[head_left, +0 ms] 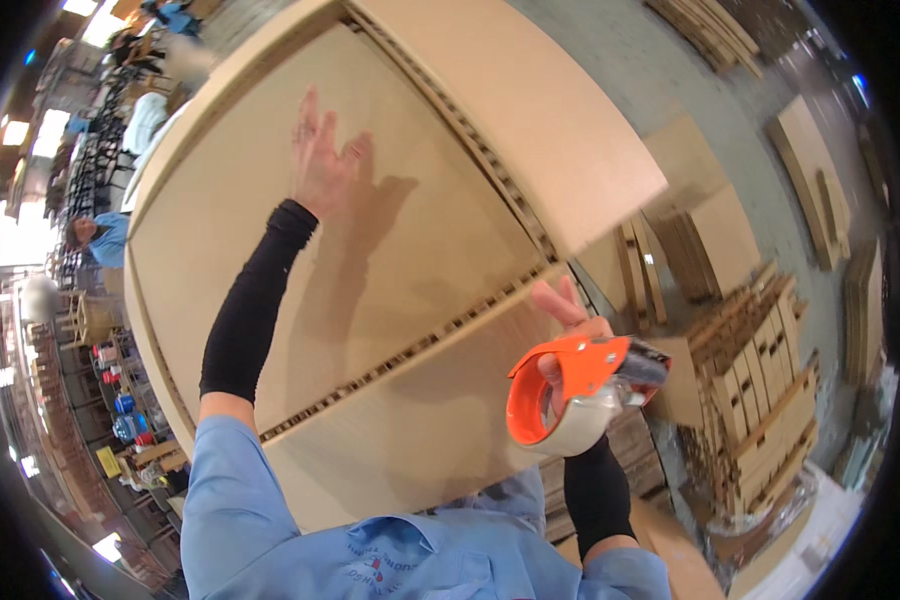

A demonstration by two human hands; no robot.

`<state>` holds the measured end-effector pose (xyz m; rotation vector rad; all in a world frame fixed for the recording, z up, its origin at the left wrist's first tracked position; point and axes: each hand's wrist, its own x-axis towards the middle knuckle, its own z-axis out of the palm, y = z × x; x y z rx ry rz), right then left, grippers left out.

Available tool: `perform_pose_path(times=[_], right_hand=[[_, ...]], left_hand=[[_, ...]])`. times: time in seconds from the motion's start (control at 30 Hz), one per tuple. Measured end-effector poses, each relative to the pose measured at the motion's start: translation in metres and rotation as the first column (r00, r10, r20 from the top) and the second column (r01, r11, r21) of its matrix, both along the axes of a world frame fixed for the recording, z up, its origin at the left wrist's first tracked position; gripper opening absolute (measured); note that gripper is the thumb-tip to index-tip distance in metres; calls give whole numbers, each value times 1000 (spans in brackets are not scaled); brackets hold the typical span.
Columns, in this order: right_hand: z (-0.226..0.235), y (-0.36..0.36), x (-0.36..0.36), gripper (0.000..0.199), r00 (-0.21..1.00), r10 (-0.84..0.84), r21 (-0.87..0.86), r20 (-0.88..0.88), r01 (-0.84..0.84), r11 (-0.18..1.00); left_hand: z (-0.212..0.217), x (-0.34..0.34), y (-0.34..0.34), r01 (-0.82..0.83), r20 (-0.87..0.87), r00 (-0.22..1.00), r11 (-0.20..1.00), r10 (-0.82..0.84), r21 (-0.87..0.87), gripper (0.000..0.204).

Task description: The person assembles a cardboard box, places a wrapped wooden chair inside, adds foam padding and cardboard dividers, then seals the box with packing tape. The person handles multiple cardboard pieces and a tape dispenser to complete the packaging.

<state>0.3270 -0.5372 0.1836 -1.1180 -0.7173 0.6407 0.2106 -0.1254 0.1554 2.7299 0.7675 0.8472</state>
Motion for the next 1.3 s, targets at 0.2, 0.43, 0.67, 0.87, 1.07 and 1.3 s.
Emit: perform_pose_path(times=[0.2, 0.43, 0.67, 0.87, 1.07, 1.3], right_hand=[[-11, 57, -20, 77, 915, 189, -18, -356, -209, 978], [-12, 66, -19, 76, 747, 44, -13, -663, -70, 997], [5, 77, -26, 67, 1000, 4, -391, 4, -2, 921], [-24, 75, -8, 46, 981, 17, -367, 195, 57, 929], [-20, 72, 3, 45, 970, 58, -339, 238, 27, 940], [-23, 74, 3, 47, 996, 80, -384, 43, -57, 922]], left_hand=[[0, -99, 167, -466, -333, 756, 820, 564, 331, 80], [-10, -121, 154, -372, -464, 828, 928, 316, -32, 90], [-8, -432, 177, -742, -597, 379, 618, 707, 260, 85], [18, -405, 153, -802, -628, 406, 588, 665, 104, 91], [78, -427, 189, -855, -242, 469, 505, 849, 116, 82], [-10, -403, 134, -801, -550, 478, 597, 685, 47, 79]])
